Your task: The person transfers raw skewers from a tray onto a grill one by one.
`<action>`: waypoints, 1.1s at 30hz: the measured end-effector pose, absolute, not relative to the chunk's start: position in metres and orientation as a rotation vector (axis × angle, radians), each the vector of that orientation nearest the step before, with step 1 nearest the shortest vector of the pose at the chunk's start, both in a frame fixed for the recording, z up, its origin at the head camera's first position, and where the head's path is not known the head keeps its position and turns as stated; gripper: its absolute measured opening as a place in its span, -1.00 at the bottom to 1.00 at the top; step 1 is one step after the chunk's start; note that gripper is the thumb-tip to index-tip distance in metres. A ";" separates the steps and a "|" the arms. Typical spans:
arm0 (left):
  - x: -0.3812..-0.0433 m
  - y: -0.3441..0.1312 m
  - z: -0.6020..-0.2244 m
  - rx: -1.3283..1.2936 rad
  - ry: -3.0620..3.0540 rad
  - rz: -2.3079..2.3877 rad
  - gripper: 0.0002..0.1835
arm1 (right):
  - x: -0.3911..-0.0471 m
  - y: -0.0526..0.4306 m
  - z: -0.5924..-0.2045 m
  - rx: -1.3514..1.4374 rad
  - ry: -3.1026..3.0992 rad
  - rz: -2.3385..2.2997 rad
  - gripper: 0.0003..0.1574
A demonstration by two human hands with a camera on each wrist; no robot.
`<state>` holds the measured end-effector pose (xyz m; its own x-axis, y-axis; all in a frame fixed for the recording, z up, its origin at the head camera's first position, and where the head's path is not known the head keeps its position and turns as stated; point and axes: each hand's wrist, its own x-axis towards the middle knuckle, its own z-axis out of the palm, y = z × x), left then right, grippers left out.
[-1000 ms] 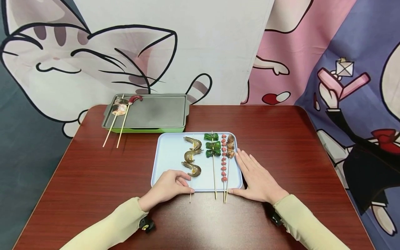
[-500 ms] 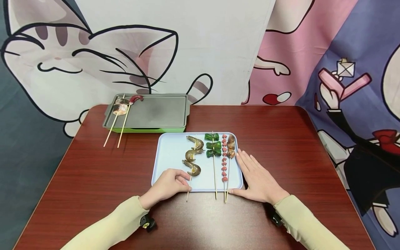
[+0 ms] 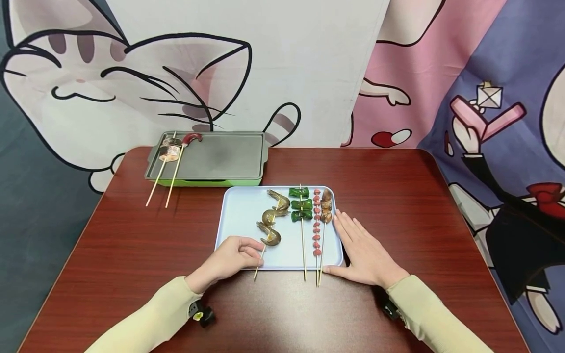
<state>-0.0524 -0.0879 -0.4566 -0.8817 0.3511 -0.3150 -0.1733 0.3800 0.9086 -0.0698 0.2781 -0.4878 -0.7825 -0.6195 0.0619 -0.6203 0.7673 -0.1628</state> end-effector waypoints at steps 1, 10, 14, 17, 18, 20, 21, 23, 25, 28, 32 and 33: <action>-0.052 -0.088 -0.457 0.145 2.156 1.548 -0.68 | -0.070 0.278 -0.488 1.039 -2.940 0.272 0.52; -0.050 -0.092 -0.458 0.055 1.995 1.703 -0.67 | -0.071 0.278 -0.488 1.043 -2.911 0.280 0.53; -0.049 -0.094 -0.458 0.033 1.981 1.720 -0.67 | -0.071 0.278 -0.488 1.042 -2.930 0.269 0.53; -0.049 -0.096 -0.457 0.027 1.986 1.716 -0.67 | -0.070 0.278 -0.487 1.034 -2.948 0.271 0.52; -0.049 -0.097 -0.456 0.028 1.990 1.715 -0.68 | -0.070 0.278 -0.487 1.032 -2.950 0.270 0.52; -0.048 -0.098 -0.453 0.035 2.000 1.718 -0.67 | -0.070 0.278 -0.487 1.031 -2.951 0.274 0.52; -0.048 -0.099 -0.451 0.038 2.005 1.719 -0.67 | -0.070 0.278 -0.487 1.033 -2.949 0.276 0.52; -0.047 -0.100 -0.448 0.046 2.016 1.720 -0.67 | -0.070 0.278 -0.487 1.037 -2.942 0.277 0.52; -0.047 -0.101 -0.446 0.059 2.032 1.714 -0.67 | -0.070 0.278 -0.487 1.041 -2.938 0.277 0.52; -0.047 -0.103 -0.445 0.077 2.059 1.694 -0.67 | -0.070 0.278 -0.487 1.038 -2.940 0.281 0.52; -0.047 -0.105 -0.443 0.111 2.107 1.666 -0.67 | -0.069 0.278 -0.486 1.018 -2.966 0.278 0.52; -0.047 -0.106 -0.442 0.116 2.120 1.662 -0.68 | -0.069 0.278 -0.486 1.016 -2.971 0.276 0.52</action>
<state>-0.0466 -0.1059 -0.4419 -0.8988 0.3303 -0.2882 -0.2011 0.2735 0.9406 -0.0688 0.2775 -0.4859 -0.7923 -0.6083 0.0465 -0.6065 0.7771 -0.1682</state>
